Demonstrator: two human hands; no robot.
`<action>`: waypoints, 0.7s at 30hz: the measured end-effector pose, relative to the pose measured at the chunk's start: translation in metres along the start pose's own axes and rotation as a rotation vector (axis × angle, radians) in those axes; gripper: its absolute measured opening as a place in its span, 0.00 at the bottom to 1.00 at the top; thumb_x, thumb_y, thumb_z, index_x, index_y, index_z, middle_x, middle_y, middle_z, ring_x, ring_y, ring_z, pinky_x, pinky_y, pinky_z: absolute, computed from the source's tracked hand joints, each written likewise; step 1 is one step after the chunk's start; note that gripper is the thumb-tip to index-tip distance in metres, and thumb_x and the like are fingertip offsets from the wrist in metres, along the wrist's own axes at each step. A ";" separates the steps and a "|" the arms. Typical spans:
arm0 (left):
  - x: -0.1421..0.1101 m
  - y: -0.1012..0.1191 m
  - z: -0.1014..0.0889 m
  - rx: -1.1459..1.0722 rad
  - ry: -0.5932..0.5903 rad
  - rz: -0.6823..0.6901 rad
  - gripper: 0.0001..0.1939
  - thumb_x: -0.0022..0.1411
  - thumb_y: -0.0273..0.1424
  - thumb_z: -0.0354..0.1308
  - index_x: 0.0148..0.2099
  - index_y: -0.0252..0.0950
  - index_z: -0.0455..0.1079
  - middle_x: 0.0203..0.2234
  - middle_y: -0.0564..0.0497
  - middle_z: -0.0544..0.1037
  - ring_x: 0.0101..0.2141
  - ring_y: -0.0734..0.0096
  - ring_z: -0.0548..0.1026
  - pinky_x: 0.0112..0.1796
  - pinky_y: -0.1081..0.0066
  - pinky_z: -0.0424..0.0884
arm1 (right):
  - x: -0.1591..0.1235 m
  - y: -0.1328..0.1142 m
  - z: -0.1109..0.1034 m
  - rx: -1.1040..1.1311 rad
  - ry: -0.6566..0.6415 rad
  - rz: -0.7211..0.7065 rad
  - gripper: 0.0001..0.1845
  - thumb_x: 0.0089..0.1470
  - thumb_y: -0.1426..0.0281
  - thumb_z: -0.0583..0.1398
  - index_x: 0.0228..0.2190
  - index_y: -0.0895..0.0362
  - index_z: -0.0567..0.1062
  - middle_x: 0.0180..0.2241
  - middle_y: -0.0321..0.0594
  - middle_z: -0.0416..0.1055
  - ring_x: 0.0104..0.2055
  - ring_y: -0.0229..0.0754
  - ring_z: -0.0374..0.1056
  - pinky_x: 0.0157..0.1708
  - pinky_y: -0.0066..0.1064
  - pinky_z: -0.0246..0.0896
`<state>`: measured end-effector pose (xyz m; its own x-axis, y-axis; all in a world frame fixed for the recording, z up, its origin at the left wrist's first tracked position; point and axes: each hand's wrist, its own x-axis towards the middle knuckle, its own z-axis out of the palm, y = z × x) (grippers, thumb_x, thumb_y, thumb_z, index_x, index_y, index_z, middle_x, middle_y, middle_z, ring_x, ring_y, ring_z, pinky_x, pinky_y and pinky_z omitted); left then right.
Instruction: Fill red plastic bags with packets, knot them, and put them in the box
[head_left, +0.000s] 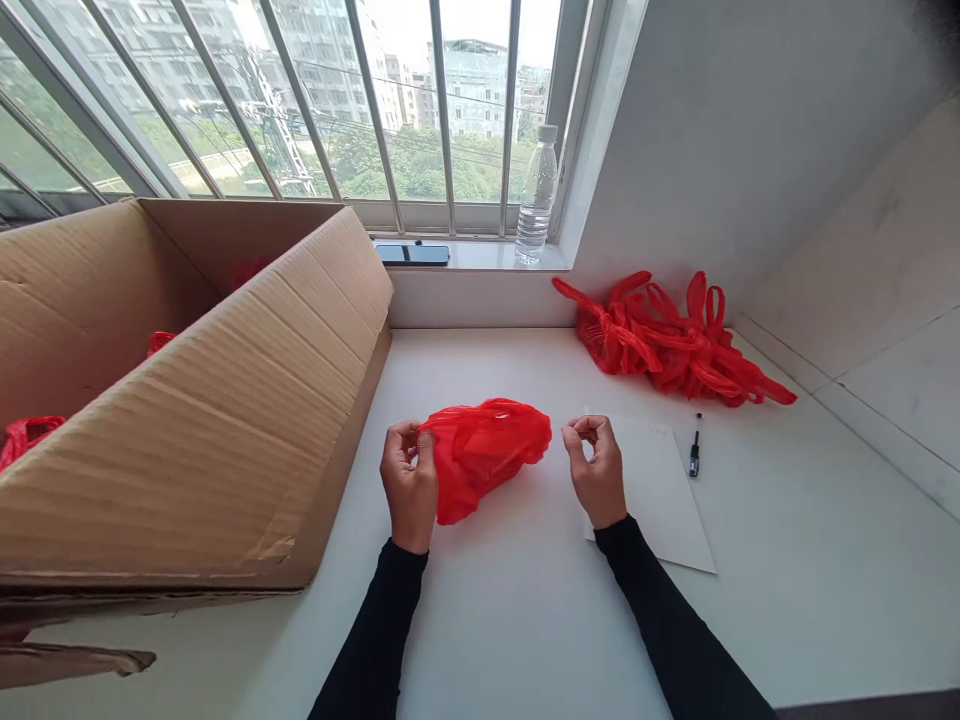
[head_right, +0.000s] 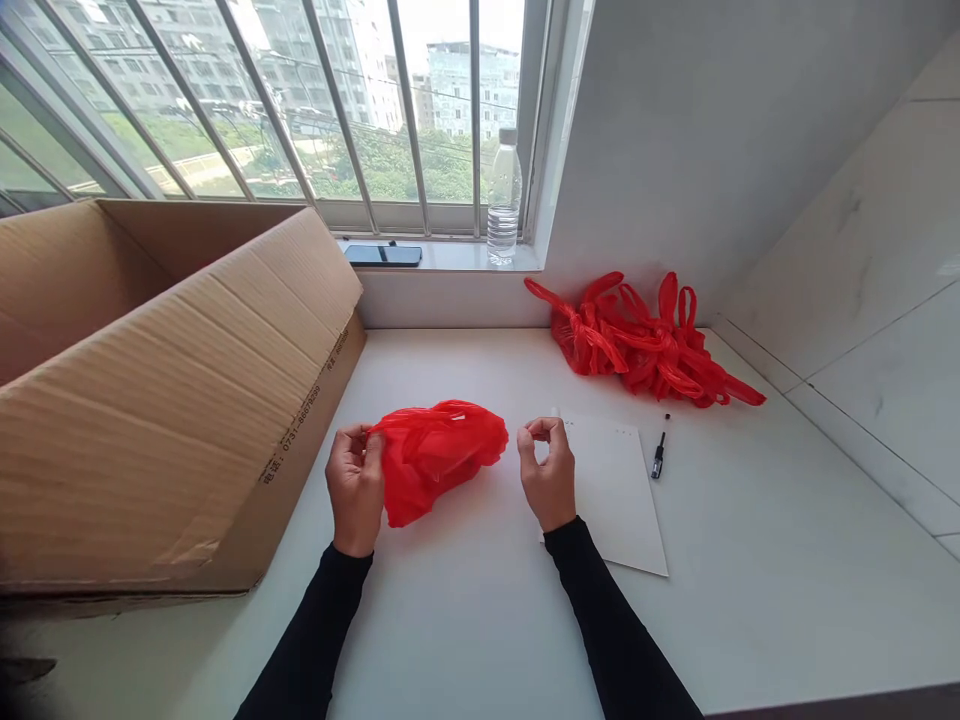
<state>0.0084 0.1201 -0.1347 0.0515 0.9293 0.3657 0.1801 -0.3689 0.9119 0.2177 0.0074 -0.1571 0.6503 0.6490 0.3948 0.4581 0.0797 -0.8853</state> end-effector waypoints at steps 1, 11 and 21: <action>0.001 0.000 -0.001 -0.017 -0.002 -0.010 0.10 0.72 0.39 0.53 0.50 0.41 0.68 0.43 0.48 0.76 0.42 0.62 0.76 0.43 0.64 0.72 | 0.001 0.000 -0.001 0.017 0.007 0.000 0.08 0.68 0.61 0.56 0.40 0.52 0.66 0.43 0.41 0.73 0.46 0.46 0.69 0.49 0.43 0.64; -0.010 0.015 0.004 -0.113 -0.087 -0.050 0.10 0.68 0.41 0.61 0.40 0.40 0.77 0.34 0.51 0.79 0.38 0.62 0.75 0.42 0.66 0.69 | -0.010 -0.016 0.008 0.012 -0.163 -0.058 0.12 0.66 0.59 0.59 0.36 0.53 0.77 0.31 0.35 0.73 0.34 0.41 0.67 0.38 0.34 0.65; -0.010 0.022 0.001 -0.425 -0.133 -0.244 0.20 0.69 0.49 0.54 0.42 0.39 0.76 0.31 0.50 0.80 0.33 0.62 0.76 0.35 0.66 0.73 | -0.022 -0.020 0.009 -0.099 0.337 -0.371 0.14 0.67 0.67 0.56 0.53 0.49 0.65 0.45 0.43 0.68 0.49 0.49 0.67 0.52 0.48 0.62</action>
<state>0.0133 0.1021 -0.1182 0.1874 0.9735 0.1311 -0.2113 -0.0904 0.9732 0.1888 -0.0022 -0.1499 0.5845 0.3093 0.7501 0.7399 0.1763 -0.6492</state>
